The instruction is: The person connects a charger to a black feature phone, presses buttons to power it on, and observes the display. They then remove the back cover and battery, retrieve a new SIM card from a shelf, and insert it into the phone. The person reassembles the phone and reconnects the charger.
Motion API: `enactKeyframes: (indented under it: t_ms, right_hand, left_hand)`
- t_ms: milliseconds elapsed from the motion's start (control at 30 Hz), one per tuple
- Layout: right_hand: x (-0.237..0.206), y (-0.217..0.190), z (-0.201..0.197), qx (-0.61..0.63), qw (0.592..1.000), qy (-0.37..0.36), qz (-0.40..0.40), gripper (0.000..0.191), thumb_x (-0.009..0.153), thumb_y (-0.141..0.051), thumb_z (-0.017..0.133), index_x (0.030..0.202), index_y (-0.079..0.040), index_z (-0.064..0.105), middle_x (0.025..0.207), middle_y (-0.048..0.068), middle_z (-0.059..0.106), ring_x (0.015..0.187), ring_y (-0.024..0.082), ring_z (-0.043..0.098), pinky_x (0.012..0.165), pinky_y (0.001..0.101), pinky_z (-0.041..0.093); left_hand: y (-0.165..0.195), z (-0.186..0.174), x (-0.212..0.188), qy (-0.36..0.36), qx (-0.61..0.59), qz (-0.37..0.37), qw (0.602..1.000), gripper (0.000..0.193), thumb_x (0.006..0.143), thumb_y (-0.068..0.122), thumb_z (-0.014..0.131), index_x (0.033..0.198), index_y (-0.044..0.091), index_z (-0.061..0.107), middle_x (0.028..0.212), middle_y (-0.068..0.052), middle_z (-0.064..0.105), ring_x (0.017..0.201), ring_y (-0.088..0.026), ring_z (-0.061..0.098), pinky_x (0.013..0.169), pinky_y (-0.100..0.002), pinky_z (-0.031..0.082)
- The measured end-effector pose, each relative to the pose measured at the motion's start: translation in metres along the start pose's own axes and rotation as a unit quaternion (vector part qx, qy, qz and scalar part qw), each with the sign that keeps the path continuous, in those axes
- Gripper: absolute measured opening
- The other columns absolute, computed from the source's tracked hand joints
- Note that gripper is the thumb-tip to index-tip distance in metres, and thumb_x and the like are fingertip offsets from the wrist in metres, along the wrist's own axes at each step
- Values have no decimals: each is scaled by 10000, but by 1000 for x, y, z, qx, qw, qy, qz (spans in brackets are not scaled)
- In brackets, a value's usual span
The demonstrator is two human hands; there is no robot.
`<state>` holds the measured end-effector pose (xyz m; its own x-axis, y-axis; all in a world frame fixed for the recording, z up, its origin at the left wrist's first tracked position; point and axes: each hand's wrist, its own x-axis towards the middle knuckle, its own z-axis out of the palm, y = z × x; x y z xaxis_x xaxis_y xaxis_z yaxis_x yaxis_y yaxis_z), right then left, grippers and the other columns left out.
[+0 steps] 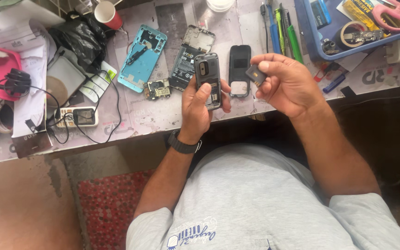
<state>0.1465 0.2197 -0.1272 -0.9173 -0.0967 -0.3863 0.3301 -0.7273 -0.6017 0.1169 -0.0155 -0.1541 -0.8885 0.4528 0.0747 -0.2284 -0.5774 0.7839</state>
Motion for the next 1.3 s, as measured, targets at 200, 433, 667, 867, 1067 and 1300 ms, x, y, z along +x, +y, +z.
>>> enactKeyframes:
  t_ms: [200,433,667,867,1067,1300]
  right_hand:
    - [-69,-30,46,10,991,-123,45,263,944,-63,712,1139,77,605,715,104,668,486,117,648,467,342,618]
    - [-152,-78,33,-106,920,-372,62,213,986,45,791,1142,163,708,937,198,663,734,254,616,628,340,496]
    - [-158,-63,41,-14,931,-349,102,213,942,-73,751,1015,124,715,783,192,779,657,164,723,551,275,565]
    - [-166,-43,61,-3,934,-346,91,207,940,-60,746,1006,133,708,766,192,772,647,179,734,533,294,589]
    - [-171,-34,76,-30,942,-326,66,224,942,-101,754,981,117,716,802,210,800,657,182,763,522,276,610]
    - [-171,-34,85,-62,944,-323,36,235,949,-128,752,964,104,719,800,207,803,646,167,759,508,258,603]
  left_hand:
    - [-6,-2,5,11,-29,10,999,437,1081,270,550,1385,-40,501,1043,-222,674,752,-270,689,655,-409,603]
    - [-13,5,11,19,-25,11,999,508,1072,318,579,1411,-56,516,1033,-232,678,747,-292,690,663,-416,600]
    - [-18,4,7,17,10,0,1000,536,1073,335,595,1414,-71,514,981,-247,680,683,-292,680,621,-392,579]
    - [-13,2,1,9,-6,-13,1000,530,1065,317,589,1417,-71,510,1033,-236,675,695,-287,682,610,-401,587]
    - [-11,-3,-2,5,-23,-4,1000,493,1075,290,566,1400,-77,517,1024,-241,680,733,-303,697,635,-421,600]
    - [-11,-5,-3,-4,-31,2,1000,480,1086,286,561,1398,-75,520,1027,-244,681,684,-290,696,597,-389,589]
